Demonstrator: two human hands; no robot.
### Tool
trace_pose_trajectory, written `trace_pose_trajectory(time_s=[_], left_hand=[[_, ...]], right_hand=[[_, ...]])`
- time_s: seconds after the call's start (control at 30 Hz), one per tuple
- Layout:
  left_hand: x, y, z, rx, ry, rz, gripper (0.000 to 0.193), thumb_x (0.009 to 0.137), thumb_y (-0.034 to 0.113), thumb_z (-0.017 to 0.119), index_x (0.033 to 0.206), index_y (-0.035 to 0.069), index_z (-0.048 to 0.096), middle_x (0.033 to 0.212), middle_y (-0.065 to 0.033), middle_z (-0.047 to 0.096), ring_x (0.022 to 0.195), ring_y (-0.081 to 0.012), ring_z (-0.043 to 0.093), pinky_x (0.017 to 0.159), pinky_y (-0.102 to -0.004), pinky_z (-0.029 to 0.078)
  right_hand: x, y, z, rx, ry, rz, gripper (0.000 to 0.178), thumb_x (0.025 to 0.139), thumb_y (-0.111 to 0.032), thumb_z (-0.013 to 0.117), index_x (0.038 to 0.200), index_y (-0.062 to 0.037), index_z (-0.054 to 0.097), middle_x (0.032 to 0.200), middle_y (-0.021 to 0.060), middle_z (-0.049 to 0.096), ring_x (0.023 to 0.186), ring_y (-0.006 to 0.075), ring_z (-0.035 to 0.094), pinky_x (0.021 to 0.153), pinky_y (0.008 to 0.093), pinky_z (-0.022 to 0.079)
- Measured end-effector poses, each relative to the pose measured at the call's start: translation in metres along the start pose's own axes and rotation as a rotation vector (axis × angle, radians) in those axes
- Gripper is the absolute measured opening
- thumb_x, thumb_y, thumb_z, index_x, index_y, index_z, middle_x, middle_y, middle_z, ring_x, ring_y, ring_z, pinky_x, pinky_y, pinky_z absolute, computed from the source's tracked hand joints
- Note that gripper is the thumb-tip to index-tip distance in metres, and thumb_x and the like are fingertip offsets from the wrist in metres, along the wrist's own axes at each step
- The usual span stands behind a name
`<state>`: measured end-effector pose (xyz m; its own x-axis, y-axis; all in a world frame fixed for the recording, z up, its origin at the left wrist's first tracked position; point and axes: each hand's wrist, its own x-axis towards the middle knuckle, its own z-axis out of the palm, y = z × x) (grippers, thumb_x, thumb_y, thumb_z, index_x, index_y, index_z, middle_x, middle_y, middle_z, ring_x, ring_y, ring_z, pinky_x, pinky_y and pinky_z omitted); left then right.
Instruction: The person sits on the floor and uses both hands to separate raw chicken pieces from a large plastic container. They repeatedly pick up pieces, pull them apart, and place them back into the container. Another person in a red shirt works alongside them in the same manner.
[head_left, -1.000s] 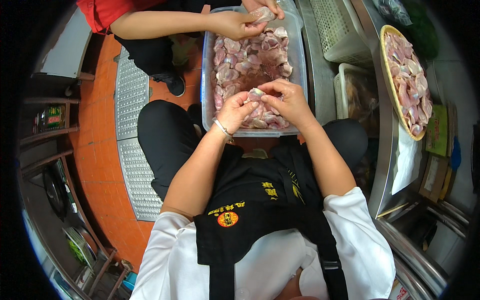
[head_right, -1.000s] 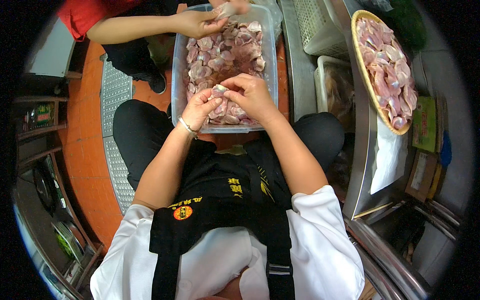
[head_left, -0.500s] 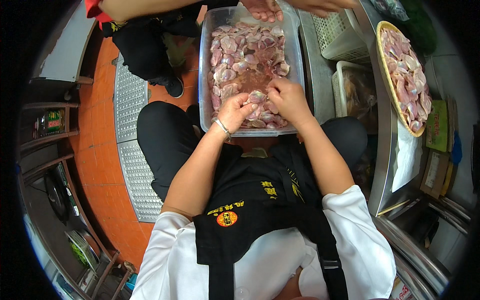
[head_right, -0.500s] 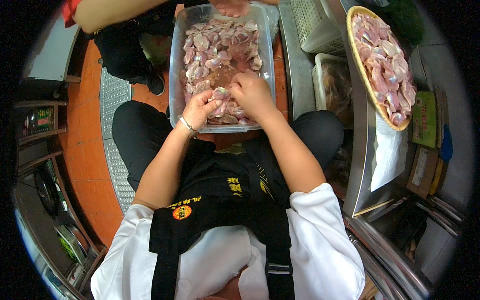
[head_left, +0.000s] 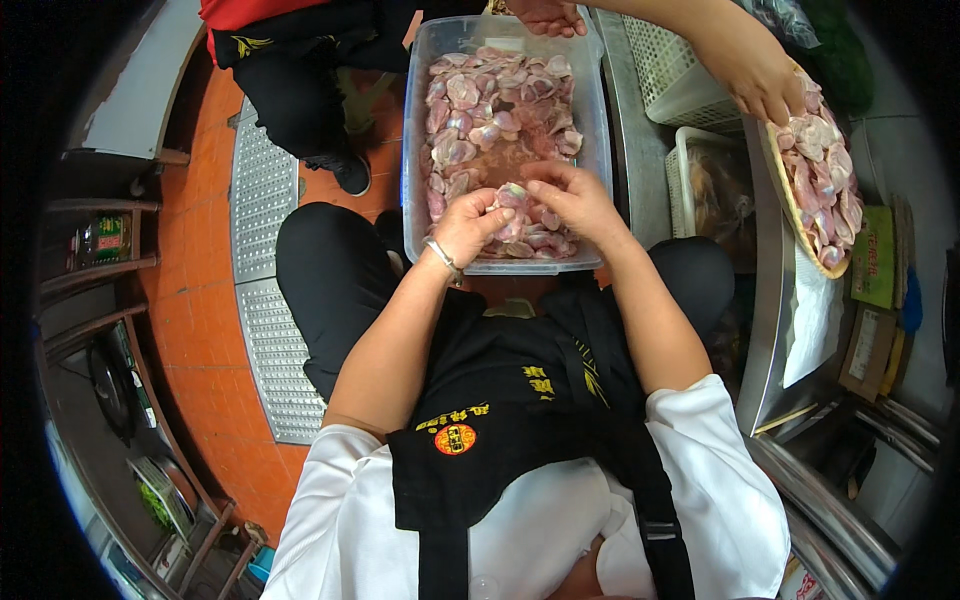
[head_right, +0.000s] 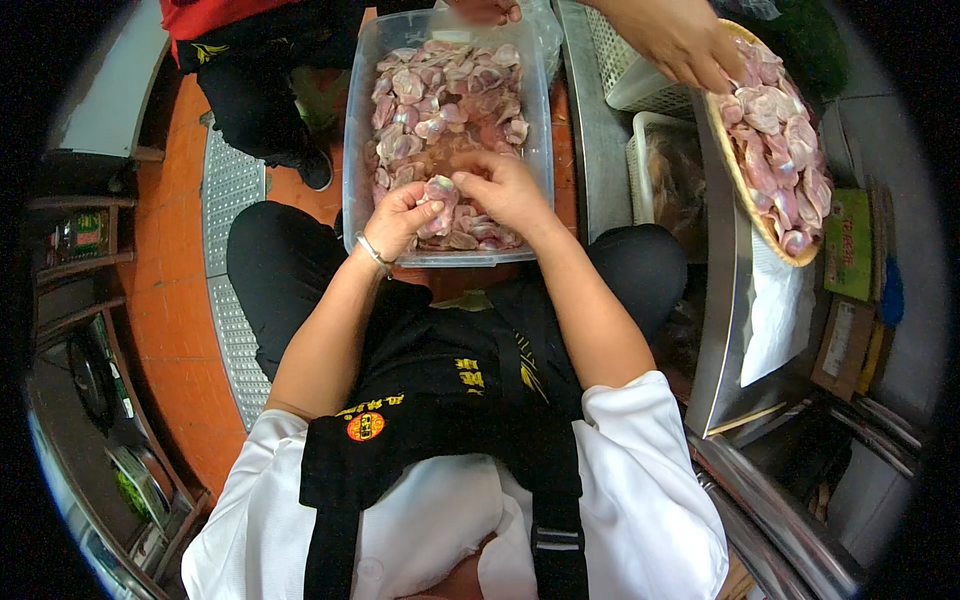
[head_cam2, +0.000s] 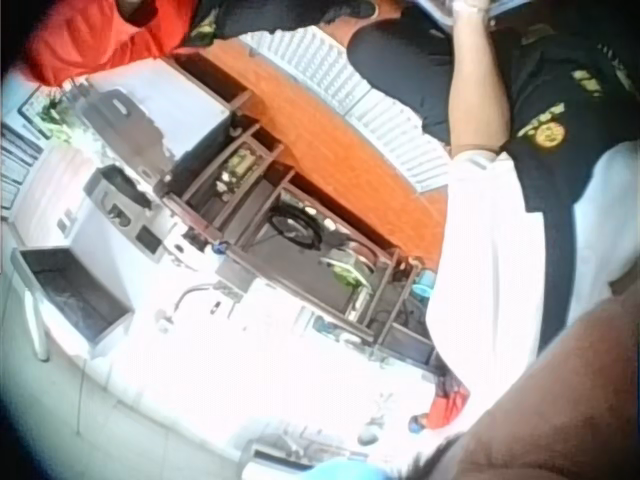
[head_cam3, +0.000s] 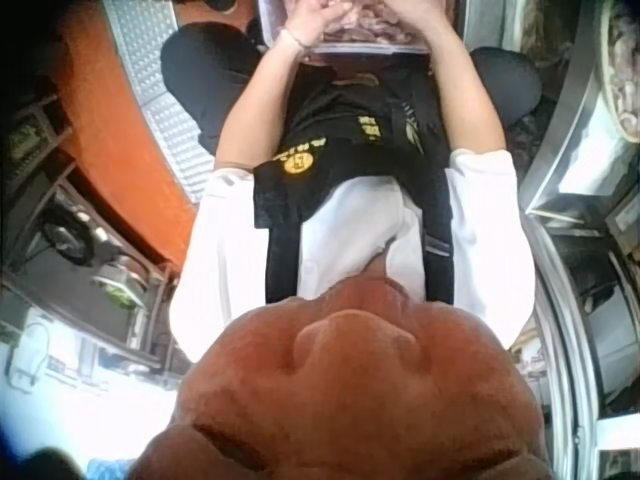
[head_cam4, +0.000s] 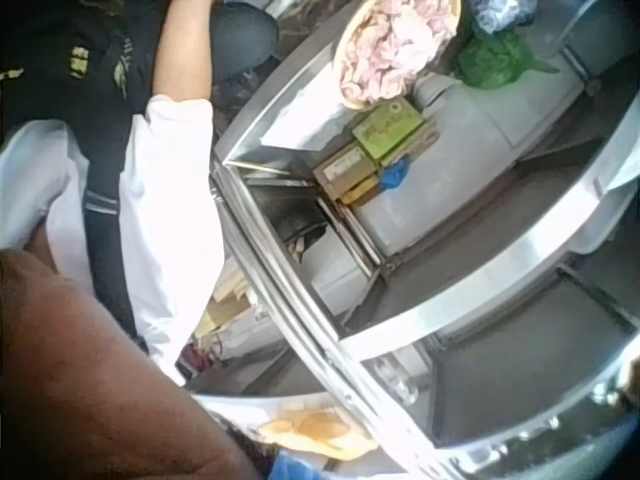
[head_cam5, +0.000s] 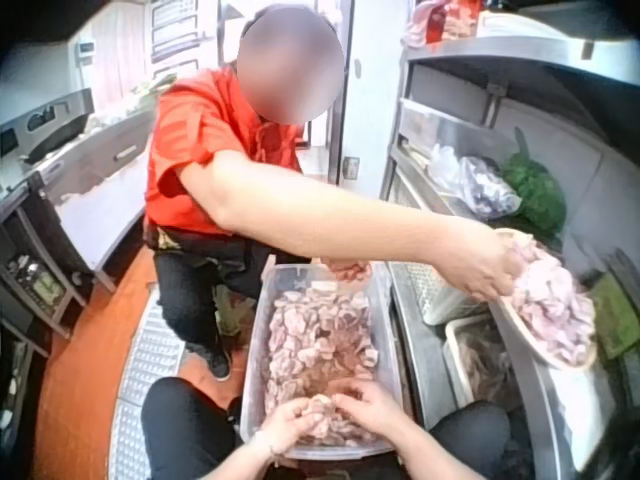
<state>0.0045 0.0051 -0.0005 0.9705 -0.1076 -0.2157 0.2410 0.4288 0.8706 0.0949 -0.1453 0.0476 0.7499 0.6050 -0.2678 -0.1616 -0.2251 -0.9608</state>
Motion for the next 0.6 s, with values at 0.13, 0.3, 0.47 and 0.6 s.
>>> trace_pose_trajectory(time_s=[0.13, 0.3, 0.47, 0.6], left_hand=[[0.001, -0.001, -0.002, 0.211, 0.028, 0.03, 0.019, 0.084, 0.014, 0.053, 0.096, 0.001, 0.056, 0.082, 0.0019, 0.057, 0.071, -0.0046, 0.05, 0.064, -0.0188, 0.042], [0.001, -0.001, -0.004, -0.004, 0.06, -0.05, 0.021, 0.085, 0.019, 0.052, 0.098, 0.003, 0.057, 0.082, 0.0024, 0.057, 0.071, -0.0041, 0.05, 0.064, -0.0177, 0.041], [-0.002, 0.006, -0.007, -0.292, 0.241, -0.173, 0.02, 0.088, 0.02, 0.045, 0.096, 0.004, 0.054, 0.084, -0.0055, 0.061, 0.063, -0.0122, 0.059, 0.046, -0.021, 0.048], [-0.007, 0.012, -0.009, -0.381, 0.247, -0.145, 0.019, 0.086, 0.015, 0.046, 0.098, 0.002, 0.053, 0.083, -0.0077, 0.061, 0.064, -0.014, 0.06, 0.048, -0.023, 0.05]], right_hand=[[0.004, 0.005, 0.005, -0.409, 0.018, -0.155, 0.014, 0.077, -0.011, 0.057, 0.073, 0.0018, 0.058, 0.065, 0.0063, 0.056, 0.059, 0.0111, 0.054, 0.054, 0.0251, 0.043], [0.019, 0.017, -0.001, -0.717, 0.356, -0.442, 0.012, 0.077, -0.01, 0.052, 0.073, 0.0005, 0.057, 0.065, 0.0082, 0.057, 0.058, 0.0138, 0.055, 0.054, 0.0282, 0.044], [0.022, 0.026, -0.025, -0.497, 0.2, -0.174, 0.012, 0.075, -0.003, 0.052, 0.084, -0.001, 0.061, 0.081, 0.0073, 0.061, 0.068, 0.015, 0.057, 0.062, 0.0266, 0.046], [0.007, 0.02, -0.013, -0.552, 0.068, -0.299, 0.023, 0.074, -0.003, 0.058, 0.096, -0.0029, 0.061, 0.088, 0.0055, 0.059, 0.075, 0.0114, 0.056, 0.067, 0.0232, 0.046]])
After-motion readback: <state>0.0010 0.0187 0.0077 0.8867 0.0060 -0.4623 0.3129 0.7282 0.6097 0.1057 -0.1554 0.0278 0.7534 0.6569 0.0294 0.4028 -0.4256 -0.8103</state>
